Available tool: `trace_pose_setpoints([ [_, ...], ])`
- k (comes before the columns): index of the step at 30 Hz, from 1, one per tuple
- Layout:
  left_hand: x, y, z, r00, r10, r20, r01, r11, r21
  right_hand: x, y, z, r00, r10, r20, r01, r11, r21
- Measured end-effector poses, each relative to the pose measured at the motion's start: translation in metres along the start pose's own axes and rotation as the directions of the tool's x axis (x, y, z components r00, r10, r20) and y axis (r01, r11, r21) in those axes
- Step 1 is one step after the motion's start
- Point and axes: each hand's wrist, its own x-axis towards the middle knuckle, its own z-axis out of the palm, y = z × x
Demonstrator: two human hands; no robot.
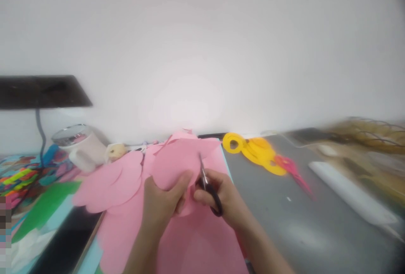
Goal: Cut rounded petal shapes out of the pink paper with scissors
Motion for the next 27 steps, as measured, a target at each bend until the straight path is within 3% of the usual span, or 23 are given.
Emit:
trace_pose_setpoints([
  [12, 0.0014, -0.0009, -0.0035, 0.999, 0.002, 0.053, -0.003, 1.000, 0.022, -0.0009, 0.0038, -0.0023, 0.997, -0.069, 0.025, 0.068, 0.997, 0.046],
  [27, 0.0029, -0.0040, -0.0038, 0.997, 0.059, 0.052, -0.061, 0.998, 0.025, -0.0017, 0.0042, -0.0029, 0.999, -0.044, -0.001, 0.044, 0.999, -0.008],
])
